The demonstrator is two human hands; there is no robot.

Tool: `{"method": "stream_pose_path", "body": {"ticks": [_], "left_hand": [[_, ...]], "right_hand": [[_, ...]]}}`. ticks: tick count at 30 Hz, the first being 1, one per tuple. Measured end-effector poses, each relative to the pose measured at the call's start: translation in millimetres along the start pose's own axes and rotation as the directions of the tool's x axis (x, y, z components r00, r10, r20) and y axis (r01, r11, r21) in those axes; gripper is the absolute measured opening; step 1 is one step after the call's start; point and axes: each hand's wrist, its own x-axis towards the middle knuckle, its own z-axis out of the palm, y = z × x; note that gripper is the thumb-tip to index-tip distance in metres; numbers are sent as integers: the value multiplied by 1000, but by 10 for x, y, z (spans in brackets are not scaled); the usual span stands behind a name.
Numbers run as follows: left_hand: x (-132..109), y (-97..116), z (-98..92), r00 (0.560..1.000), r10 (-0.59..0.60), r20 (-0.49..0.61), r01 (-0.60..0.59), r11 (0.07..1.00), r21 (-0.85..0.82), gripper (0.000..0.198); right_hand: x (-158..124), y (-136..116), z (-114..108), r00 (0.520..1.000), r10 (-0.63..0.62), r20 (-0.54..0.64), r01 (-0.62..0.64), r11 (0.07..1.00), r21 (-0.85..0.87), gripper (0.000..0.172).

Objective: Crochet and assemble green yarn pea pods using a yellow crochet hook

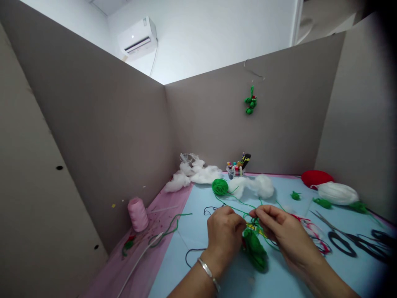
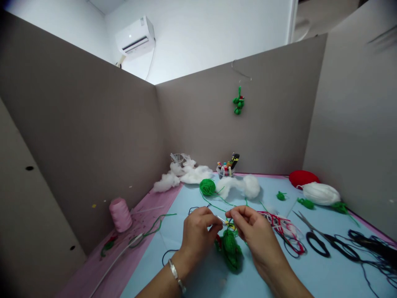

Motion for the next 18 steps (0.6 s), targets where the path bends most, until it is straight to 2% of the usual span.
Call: {"method": "stream_pose_path", "body": {"ticks": [3, 7, 9, 13, 16, 18], "left_hand": [[1, 10, -10, 1000, -14, -18, 14, 1000, 21, 16], [15, 14, -30, 1000, -5, 4, 4, 996, 87, 14], [23, -3, -34, 999, 9, 35, -14, 988, 154, 14], [26, -49, -20, 997, 63, 53, -74, 969, 237, 16], [9, -39, -7, 989, 147, 17, -147, 972, 182, 16], [-4, 0, -19, 978, 190, -87, -184, 980, 78, 16]], "right_hand": [[19, 22, -12, 1000, 15, 16, -15, 1000, -1, 33], [52, 10, -56, 999, -40, 17, 42, 992, -120, 24], [57, -20, -80, 996, -53, 71, 65, 980, -186, 19], [21, -73, -93, 973, 7, 230, 52, 967, -250, 16], [-10, -88, -88, 955, 23, 297, 55, 966, -252, 14], [-7, -92, -101, 959, 19, 284, 52, 969, -242, 18]]}}
